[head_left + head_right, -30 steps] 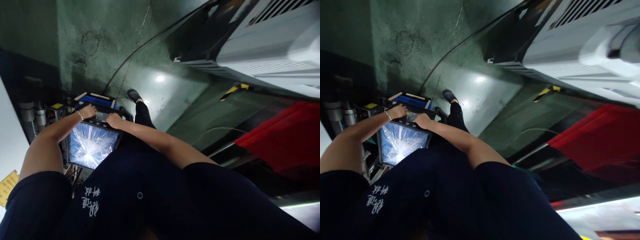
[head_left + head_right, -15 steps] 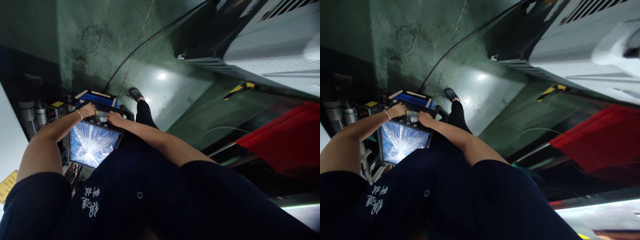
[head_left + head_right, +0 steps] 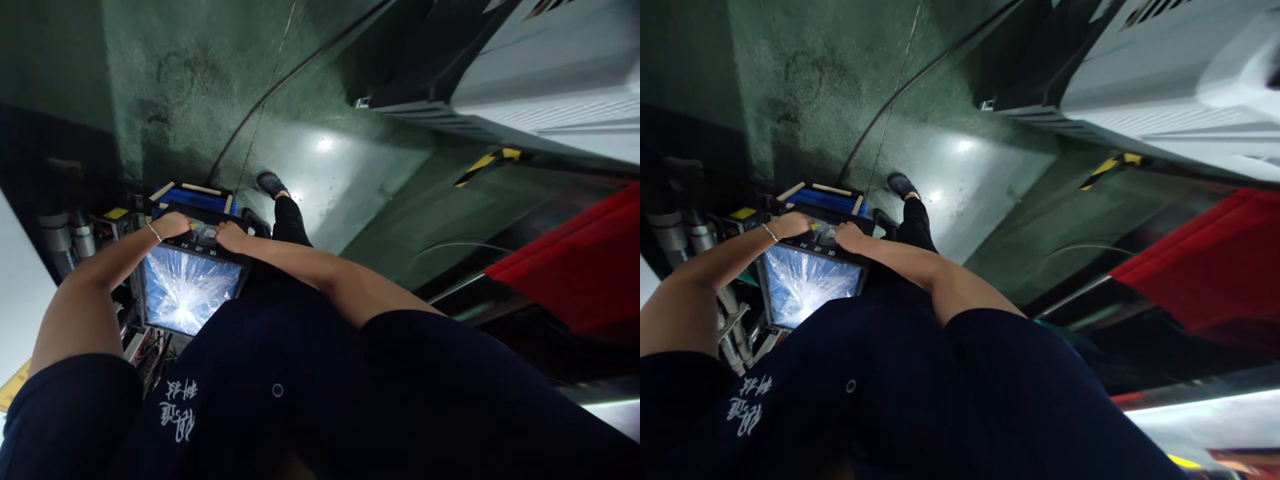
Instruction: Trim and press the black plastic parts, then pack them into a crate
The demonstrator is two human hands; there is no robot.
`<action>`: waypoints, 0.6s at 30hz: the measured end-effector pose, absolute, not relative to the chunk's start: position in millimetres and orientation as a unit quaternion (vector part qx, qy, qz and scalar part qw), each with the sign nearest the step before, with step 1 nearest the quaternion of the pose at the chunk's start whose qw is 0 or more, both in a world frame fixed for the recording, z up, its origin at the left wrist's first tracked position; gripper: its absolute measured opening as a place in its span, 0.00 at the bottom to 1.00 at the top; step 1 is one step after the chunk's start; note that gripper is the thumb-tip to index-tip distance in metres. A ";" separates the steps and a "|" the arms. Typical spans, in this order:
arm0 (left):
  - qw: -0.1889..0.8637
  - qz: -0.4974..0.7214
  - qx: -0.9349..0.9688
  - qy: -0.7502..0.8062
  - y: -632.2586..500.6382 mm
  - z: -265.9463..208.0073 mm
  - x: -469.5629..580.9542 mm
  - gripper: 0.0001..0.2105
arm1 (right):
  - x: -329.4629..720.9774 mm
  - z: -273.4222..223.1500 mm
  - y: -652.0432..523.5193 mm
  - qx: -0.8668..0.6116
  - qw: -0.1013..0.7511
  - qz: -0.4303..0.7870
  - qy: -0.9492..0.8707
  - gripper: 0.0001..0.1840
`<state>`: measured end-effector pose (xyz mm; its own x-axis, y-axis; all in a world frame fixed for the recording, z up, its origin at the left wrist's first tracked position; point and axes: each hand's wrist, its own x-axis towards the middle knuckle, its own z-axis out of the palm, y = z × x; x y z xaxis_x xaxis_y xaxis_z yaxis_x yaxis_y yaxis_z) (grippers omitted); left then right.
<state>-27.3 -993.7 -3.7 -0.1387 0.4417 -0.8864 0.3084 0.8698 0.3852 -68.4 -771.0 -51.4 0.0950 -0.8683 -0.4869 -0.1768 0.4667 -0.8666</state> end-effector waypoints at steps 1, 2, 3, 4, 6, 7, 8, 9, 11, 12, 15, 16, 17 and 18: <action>0.610 0.045 0.268 0.744 -994.3 -2.8 -29.9 0.12 | -70.1 -52.2 -772.0 -0.397 0.613 -0.299 0.614 0.08; 0.606 0.042 0.280 0.743 -994.6 -1.7 -32.4 0.12 | -71.8 -53.8 -775.0 -0.359 0.623 -0.310 0.621 0.10; 0.600 0.041 0.289 0.745 -994.4 -0.4 -34.4 0.11 | -73.2 -56.3 -780.2 -0.317 0.633 -0.319 0.630 0.13; 0.595 0.042 0.292 0.747 -994.0 1.0 -35.9 0.11 | -74.3 -59.5 -787.8 -0.271 0.644 -0.324 0.638 0.16; 0.587 0.048 0.285 0.756 -992.5 3.9 -37.4 0.10 | -74.7 -67.0 -807.9 -0.179 0.671 -0.329 0.640 0.20; 0.582 0.051 0.277 0.763 -991.8 5.4 -37.6 0.10 | -73.8 -70.5 -819.0 -0.138 0.688 -0.332 0.630 0.21; 0.578 0.053 0.269 0.769 -991.3 7.2 -37.4 0.10 | -72.2 -73.5 -829.8 -0.103 0.708 -0.336 0.613 0.21; 0.576 0.054 0.262 0.773 -991.1 9.1 -37.2 0.10 | -70.0 -75.7 -839.5 -0.072 0.727 -0.341 0.592 0.20; 0.575 0.053 0.258 0.774 -991.6 13.2 -36.7 0.11 | -64.2 -77.4 -854.0 -0.019 0.758 -0.349 0.550 0.16; 0.576 0.053 0.261 0.773 -992.1 15.1 -36.6 0.12 | -61.1 -77.2 -858.4 0.006 0.769 -0.349 0.536 0.14; 0.569 0.054 0.272 0.774 -993.6 18.4 -37.2 0.11 | -52.3 -75.4 -864.0 0.074 0.783 -0.337 0.518 0.13; 0.566 0.052 0.273 0.776 -993.9 18.5 -37.7 0.11 | -49.9 -75.2 -864.6 0.091 0.784 -0.331 0.517 0.14; 0.566 0.047 0.273 0.777 -994.1 18.2 -38.3 0.10 | -47.7 -75.5 -865.3 0.107 0.785 -0.326 0.516 0.14; 0.569 0.041 0.273 0.775 -994.3 17.8 -39.0 0.10 | -45.8 -76.3 -866.2 0.120 0.785 -0.321 0.516 0.15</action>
<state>-39.0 -994.3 17.8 -0.2033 0.4702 -0.8588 0.3766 0.8472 0.3747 -45.8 -866.2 -76.3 0.2621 -0.3796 -0.8872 0.6275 0.7655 -0.1422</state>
